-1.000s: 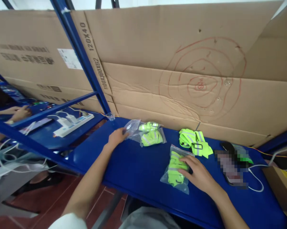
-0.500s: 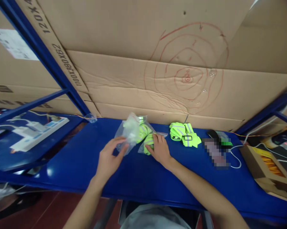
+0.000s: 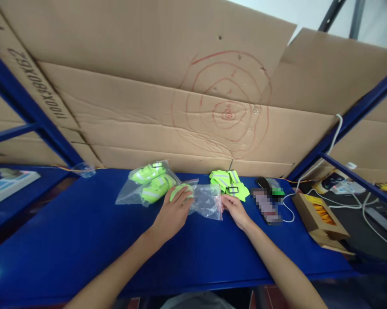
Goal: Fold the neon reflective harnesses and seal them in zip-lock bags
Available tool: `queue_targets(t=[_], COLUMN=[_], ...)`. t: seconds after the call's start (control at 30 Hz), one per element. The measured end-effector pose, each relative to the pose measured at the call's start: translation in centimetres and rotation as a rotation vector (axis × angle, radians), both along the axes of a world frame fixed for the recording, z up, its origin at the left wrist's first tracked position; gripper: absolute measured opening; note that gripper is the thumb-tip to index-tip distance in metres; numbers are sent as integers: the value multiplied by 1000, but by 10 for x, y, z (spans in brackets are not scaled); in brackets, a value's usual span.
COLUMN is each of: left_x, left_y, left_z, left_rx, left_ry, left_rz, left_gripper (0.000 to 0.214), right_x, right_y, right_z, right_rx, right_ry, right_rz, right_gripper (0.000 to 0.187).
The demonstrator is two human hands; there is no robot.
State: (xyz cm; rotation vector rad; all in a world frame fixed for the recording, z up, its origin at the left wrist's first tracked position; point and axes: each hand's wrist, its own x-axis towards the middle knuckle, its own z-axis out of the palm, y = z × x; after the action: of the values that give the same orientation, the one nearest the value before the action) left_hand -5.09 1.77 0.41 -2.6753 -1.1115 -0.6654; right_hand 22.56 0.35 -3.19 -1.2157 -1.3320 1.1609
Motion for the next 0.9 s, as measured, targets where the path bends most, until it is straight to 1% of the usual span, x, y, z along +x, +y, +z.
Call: queue_targets(t=[0.07, 0.1, 0.17, 0.23, 0.3, 0.37, 0.4, 0.47, 0.53, 0.57, 0.6, 0.67, 0.7, 0.73, 0.77, 0.8, 0.83, 0.87, 0.9], left_x=[11, 17, 27, 34, 35, 32, 30, 27, 27, 28, 29, 28, 24, 17, 5, -11, -30, -53, -76], left_y=[-3, -6, -12, -15, -15, -13, -13, -14, -17, -20, -22, -22, -20, -14, -7, 2, 12, 22, 31], left_z=[1, 0, -5, -13, -20, -23, -23, -22, -20, -20, -19, -15, -11, -6, -1, 4, 9, 13, 16], left_rx=[-25, -33, -30, 14, 68, 90, 88, 90, 106, 114, 114, 90, 68, 36, -4, -54, -122, -184, -199], left_ry=[15, 26, 53, 66, 60, 35, 15, -45, -83, -86, -74, -23, -2, 0, -21, -68, -153, -239, -288], left_rz=[7, -6, -59, -108, -129, -162, -176, -181, -150, -137, -135, -173, -197, -188, -129, -6, 226, 505, 678], left_gripper=[43, 50, 72, 92, 101, 101, 98, 83, 68, 66, 69, 89, 99, 103, 100, 90, 73, 61, 58], right_x=[-1, -4, -9, -14, -18, -20, -20, -19, -15, -13, -11, -5, -2, 0, 3, 6, 8, 10, 11], right_y=[-1, -2, -5, -12, -20, -25, -26, -25, -21, -20, -18, -18, -18, -17, -17, -16, -14, -12, -9], right_z=[-5, -7, -9, -11, -12, -15, -17, -20, -22, -22, -22, -22, -23, -24, -25, -27, -29, -31, -32], right_rx=[-14, -16, -14, -21, -39, -52, -52, -39, -20, -12, -5, -17, -37, -61, -79, -89, -91, -81, -66], right_ry=[54, 79, 112, 121, 105, 81, 72, 58, 47, 40, 34, 26, 21, 9, -12, -45, -83, -119, -148], right_rz=[-9, -9, 17, 86, 170, 220, 220, 179, 118, 98, 91, 123, 150, 177, 194, 207, 208, 193, 169], right_gripper=[52, 49, 47, 48, 50, 50, 49, 46, 43, 42, 42, 41, 40, 41, 41, 42, 43, 45, 48])
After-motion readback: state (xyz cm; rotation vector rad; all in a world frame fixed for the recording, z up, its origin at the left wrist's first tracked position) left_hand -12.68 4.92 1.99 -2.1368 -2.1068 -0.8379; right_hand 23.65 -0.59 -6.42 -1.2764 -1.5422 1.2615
